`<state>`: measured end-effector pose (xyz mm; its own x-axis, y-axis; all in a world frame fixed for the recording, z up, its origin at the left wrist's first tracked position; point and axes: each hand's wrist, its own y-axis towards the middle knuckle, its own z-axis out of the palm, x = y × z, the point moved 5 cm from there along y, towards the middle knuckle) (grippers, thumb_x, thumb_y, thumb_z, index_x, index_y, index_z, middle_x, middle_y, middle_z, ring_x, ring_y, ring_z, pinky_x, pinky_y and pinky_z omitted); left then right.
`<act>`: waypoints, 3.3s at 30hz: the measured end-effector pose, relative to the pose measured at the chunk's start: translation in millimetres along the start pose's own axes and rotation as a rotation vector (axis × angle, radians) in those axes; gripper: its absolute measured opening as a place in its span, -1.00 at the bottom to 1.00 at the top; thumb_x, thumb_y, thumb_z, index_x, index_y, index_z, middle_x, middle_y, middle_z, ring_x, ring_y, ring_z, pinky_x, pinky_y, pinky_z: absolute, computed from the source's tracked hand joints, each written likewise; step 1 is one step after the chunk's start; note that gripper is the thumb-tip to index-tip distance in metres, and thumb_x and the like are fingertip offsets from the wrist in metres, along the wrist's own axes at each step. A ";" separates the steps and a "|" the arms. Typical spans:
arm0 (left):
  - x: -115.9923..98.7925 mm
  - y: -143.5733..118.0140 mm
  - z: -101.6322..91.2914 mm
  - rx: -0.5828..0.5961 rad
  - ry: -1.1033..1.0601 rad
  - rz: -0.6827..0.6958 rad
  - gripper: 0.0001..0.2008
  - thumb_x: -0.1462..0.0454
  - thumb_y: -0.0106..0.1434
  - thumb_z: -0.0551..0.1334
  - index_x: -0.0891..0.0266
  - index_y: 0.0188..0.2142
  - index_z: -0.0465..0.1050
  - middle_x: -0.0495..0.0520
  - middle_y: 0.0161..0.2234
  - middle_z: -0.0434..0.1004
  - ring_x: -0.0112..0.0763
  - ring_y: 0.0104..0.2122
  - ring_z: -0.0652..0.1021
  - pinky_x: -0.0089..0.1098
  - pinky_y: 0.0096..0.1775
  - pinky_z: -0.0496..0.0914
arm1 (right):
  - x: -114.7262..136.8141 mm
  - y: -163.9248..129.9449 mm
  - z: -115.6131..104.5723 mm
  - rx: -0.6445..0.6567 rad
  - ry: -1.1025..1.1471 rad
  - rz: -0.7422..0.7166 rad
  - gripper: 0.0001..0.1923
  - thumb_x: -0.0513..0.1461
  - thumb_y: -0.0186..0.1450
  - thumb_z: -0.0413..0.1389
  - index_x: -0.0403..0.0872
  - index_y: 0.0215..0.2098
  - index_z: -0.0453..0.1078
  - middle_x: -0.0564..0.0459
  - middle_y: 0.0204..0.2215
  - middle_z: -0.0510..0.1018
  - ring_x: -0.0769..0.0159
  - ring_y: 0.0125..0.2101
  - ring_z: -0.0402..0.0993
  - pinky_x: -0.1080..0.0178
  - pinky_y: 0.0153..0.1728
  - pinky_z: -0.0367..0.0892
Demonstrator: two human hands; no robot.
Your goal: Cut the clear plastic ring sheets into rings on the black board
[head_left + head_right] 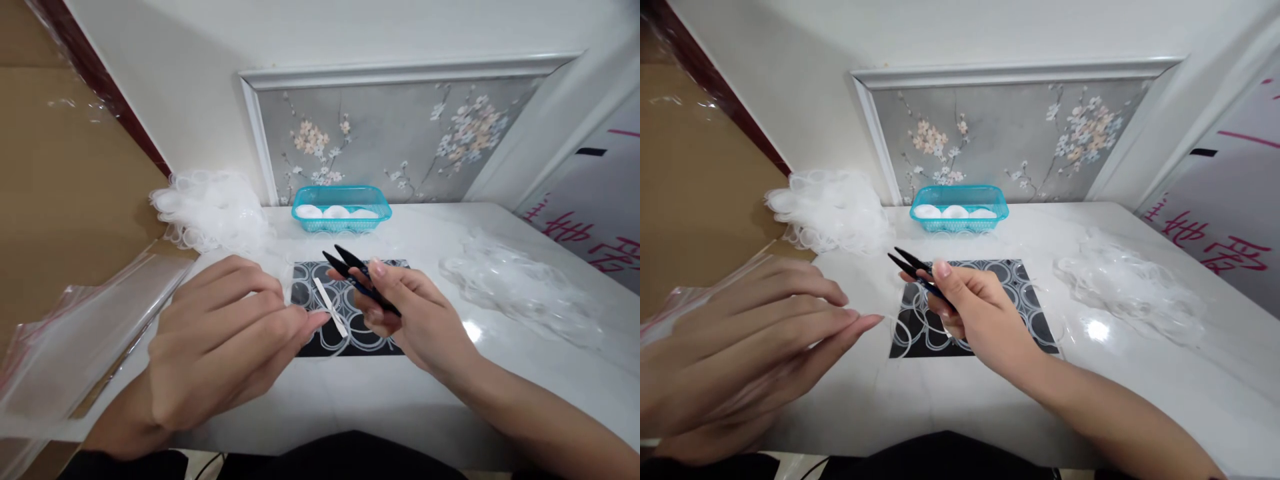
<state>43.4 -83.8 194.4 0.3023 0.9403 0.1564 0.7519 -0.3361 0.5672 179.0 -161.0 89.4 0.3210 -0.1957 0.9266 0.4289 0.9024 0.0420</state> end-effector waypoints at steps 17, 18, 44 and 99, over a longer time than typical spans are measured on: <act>25.7 -6.8 44.1 -0.025 -0.964 -0.480 -0.88 0.43 0.22 0.25 0.20 -0.28 0.42 -0.07 -0.40 0.54 -0.48 -0.41 0.59 -0.53 -0.35 0.49 | 7.6 0.9 4.1 0.092 0.157 0.067 -0.71 -0.04 0.33 0.06 -0.06 -0.21 0.49 0.20 -0.63 0.04 0.56 -0.64 -0.14 0.43 -0.67 -0.19; 24.6 -6.6 44.9 -0.052 -0.964 -0.489 -0.86 0.44 0.22 0.25 0.19 -0.27 0.43 -0.08 -0.38 0.55 -0.48 -0.39 0.60 -0.52 -0.32 0.50 | 9.3 0.0 2.5 0.059 0.092 0.027 -0.70 -0.03 0.32 0.07 -0.05 -0.20 0.49 0.20 -0.62 0.05 0.55 -0.63 -0.12 0.42 -0.66 -0.17; 13.8 -8.3 40.7 -0.182 -0.872 -0.458 -0.87 0.37 0.25 0.23 0.21 -0.21 0.36 0.01 -0.43 0.56 -0.40 -0.48 0.59 -0.45 -0.45 0.51 | 26.2 -13.9 9.5 0.090 -0.184 -0.055 -0.82 -0.17 0.18 0.25 -0.09 -0.45 0.40 0.16 -0.62 0.28 0.52 -0.61 0.05 0.35 -0.58 0.01; 5.2 -7.6 28.8 -0.143 -0.058 -0.272 -0.92 0.38 0.23 0.21 0.18 -0.36 0.41 -0.08 -0.50 0.50 -0.44 -0.47 0.51 -0.37 -0.38 0.37 | 4.0 -9.5 6.5 0.133 -0.369 0.073 -0.49 0.06 0.35 -0.04 -0.10 -0.59 0.03 0.19 -0.63 -0.03 0.55 -0.64 -0.15 0.36 -0.66 -0.18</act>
<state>56.1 -77.9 167.7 0.1369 0.9887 -0.0608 0.7212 -0.0573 0.6904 170.7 -167.9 95.1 0.0112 0.0006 0.9999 0.2951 0.9554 -0.0039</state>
